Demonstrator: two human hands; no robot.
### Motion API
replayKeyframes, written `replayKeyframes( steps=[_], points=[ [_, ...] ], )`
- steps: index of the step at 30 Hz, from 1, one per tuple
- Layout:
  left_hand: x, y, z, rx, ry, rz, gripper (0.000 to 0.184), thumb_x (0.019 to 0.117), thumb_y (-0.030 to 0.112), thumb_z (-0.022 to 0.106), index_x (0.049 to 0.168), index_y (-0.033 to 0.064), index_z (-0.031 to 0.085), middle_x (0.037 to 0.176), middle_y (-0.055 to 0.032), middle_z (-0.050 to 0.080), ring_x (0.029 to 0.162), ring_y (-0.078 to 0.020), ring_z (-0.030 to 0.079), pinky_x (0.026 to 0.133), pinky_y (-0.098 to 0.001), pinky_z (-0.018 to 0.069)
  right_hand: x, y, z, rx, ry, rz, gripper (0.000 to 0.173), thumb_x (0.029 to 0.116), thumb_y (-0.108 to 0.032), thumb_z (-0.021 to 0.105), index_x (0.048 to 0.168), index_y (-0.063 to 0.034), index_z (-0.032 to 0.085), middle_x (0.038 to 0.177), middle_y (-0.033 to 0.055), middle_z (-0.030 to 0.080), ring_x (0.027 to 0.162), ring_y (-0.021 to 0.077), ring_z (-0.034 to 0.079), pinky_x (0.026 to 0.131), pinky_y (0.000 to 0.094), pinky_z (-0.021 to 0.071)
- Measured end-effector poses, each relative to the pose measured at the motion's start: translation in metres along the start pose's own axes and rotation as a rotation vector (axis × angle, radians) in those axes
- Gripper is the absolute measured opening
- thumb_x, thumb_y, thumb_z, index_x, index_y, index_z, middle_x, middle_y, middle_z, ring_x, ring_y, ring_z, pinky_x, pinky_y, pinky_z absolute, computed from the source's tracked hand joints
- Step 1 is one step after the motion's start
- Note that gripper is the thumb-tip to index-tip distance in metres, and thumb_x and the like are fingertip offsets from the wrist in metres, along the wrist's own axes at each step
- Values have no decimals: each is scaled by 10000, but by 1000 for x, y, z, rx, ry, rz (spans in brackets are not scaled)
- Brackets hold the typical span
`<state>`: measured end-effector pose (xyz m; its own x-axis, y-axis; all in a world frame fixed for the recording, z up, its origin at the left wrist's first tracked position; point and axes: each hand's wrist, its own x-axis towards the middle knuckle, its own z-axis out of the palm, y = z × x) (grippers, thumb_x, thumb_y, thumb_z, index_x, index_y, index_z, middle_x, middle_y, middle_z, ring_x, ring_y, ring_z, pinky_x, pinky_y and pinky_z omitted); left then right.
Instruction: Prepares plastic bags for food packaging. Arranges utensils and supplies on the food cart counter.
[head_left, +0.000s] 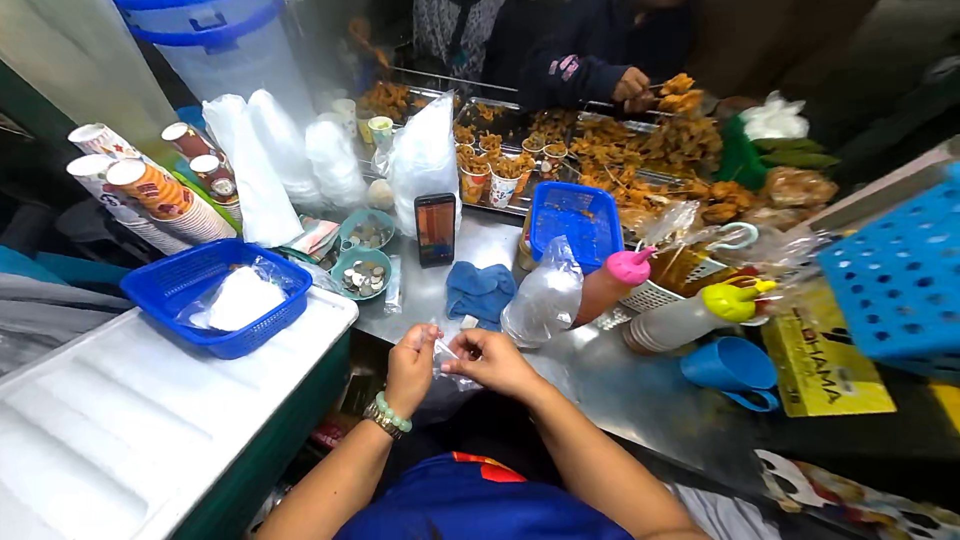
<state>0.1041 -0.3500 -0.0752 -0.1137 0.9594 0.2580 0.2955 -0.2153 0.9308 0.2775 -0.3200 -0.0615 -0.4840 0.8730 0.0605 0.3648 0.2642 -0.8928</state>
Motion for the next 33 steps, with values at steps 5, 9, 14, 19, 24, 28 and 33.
replayKeyframes(
  steps=[5,9,14,19,24,28,33],
  points=[
    [-3,1,3,37,-46,63,270,1055,165,516,972,-34,680,819,24,641,734,68,544,709,-129,450,-19,4,1,-114,113,-43,217,977,-163,644,953,14,767,959,143,728,911,189,685,862,336,539],
    [-4,7,2,-189,-190,-106,248,887,101,760,1078,-35,683,960,-22,737,877,-24,690,845,-225,575,-27,3,-1,-182,234,-29,217,991,-142,611,977,6,769,945,144,726,901,213,693,855,356,550],
    [-6,5,13,-319,-158,-181,87,884,4,718,968,8,700,868,19,731,801,-29,683,770,-229,576,-32,3,3,-104,277,-59,324,1047,-233,541,1103,24,732,989,136,728,890,165,694,850,315,560],
    [-8,10,19,-422,-168,-184,141,915,-14,671,1053,3,642,936,1,715,836,-55,677,768,-236,573,-35,12,6,-92,385,-138,204,963,-150,642,899,24,726,872,117,715,816,136,683,785,276,555],
    [-9,20,25,-553,-214,-284,110,972,6,613,1076,-11,647,943,-19,722,874,-83,697,835,-277,591,-38,2,2,-32,288,-38,315,1046,-149,507,941,40,737,917,121,726,861,109,672,822,278,533],
    [-12,31,24,-828,-320,-440,138,1023,113,555,1005,70,685,844,-3,736,720,-60,685,686,-230,583,-43,4,-3,45,316,-23,332,1065,-155,469,1114,21,746,1067,119,751,1001,83,693,938,276,537],
    [-10,28,20,-1038,-491,-409,162,887,78,738,841,183,625,621,63,616,519,-10,581,536,-157,506,-47,13,-21,478,613,22,249,1067,-75,453,1039,9,685,935,-15,717,885,-3,670,852,208,565]
  ],
)
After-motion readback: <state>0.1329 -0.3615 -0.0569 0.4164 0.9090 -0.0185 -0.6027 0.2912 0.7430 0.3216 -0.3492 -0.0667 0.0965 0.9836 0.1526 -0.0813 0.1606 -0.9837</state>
